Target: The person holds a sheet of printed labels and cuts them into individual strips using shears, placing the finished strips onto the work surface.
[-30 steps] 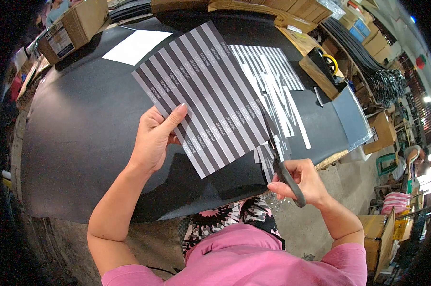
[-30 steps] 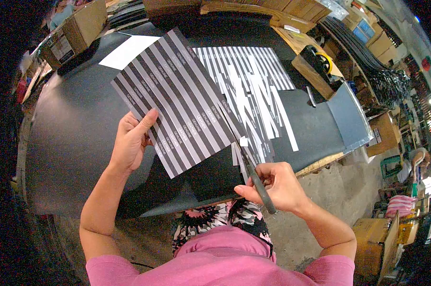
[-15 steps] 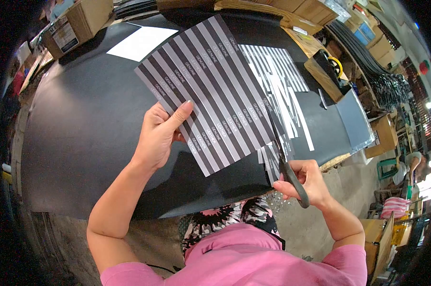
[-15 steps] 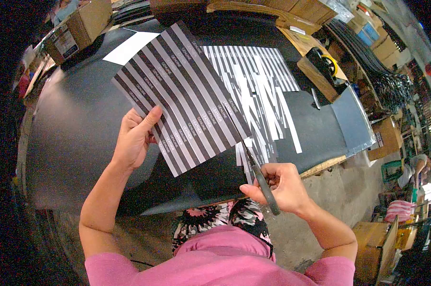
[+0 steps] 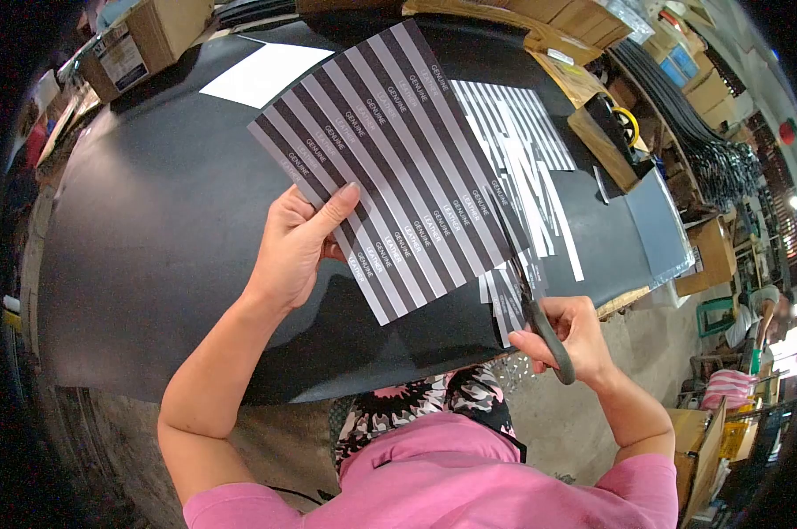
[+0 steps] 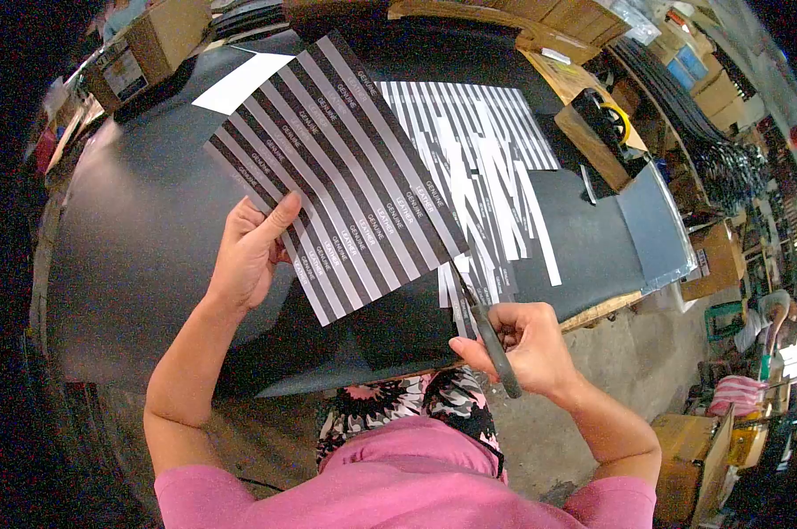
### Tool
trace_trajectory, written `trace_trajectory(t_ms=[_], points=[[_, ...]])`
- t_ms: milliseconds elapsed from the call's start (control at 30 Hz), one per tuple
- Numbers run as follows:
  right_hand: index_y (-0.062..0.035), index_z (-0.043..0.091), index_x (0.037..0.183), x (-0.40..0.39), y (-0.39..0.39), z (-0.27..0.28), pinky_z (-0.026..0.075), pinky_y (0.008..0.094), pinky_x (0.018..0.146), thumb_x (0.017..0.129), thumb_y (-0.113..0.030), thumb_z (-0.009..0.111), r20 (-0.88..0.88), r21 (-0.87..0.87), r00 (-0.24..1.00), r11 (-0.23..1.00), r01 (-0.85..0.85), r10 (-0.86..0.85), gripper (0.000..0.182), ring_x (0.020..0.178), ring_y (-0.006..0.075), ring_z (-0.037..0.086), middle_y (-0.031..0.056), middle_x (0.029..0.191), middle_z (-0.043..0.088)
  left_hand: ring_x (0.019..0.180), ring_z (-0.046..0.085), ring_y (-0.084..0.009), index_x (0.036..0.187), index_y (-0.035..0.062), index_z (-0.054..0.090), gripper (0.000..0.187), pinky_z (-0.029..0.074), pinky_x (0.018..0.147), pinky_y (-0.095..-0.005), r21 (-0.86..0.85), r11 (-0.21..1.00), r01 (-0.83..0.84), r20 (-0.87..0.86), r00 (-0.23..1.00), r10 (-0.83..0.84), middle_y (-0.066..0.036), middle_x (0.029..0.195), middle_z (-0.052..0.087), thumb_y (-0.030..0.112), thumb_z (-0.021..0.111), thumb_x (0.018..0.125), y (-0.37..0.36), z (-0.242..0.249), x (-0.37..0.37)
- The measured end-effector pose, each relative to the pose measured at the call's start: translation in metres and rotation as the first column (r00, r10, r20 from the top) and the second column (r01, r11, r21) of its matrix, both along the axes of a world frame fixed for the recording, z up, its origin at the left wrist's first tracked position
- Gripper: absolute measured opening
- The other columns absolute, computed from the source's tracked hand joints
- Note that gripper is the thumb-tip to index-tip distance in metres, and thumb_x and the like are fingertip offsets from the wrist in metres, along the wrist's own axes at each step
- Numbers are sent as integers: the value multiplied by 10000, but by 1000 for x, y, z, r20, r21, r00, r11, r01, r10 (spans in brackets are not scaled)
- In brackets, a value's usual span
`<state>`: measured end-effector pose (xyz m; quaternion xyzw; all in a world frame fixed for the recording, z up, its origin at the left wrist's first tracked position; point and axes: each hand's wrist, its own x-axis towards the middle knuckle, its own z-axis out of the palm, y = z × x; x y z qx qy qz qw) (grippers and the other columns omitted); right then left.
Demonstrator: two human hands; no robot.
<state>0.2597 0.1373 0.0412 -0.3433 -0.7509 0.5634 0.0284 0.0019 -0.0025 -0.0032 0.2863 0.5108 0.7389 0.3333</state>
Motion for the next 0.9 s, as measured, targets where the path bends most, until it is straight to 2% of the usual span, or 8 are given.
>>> trace_trajectory(t_ms=[367, 900], points=[[-11, 569, 591, 3, 1, -5, 342, 196, 351, 735, -193, 760, 28, 38, 999, 999, 15, -16, 301, 407, 49, 498, 14, 474, 523, 665, 669, -136, 983, 26, 516, 220, 581, 510, -239, -1, 1000, 8, 16, 1000, -8, -121, 846, 658, 221, 560, 889, 0, 0, -1], [12, 580, 611, 2, 0, -3, 340, 211, 335, 769, -184, 731, 38, -26, 998, 999, 46, -45, 294, 402, 54, 502, 13, 491, 527, 655, 667, -136, 965, 28, 512, 241, 577, 504, -244, -42, 999, 21, 34, 999, -19, -119, 831, 657, 242, 580, 876, -1, -1, -2]])
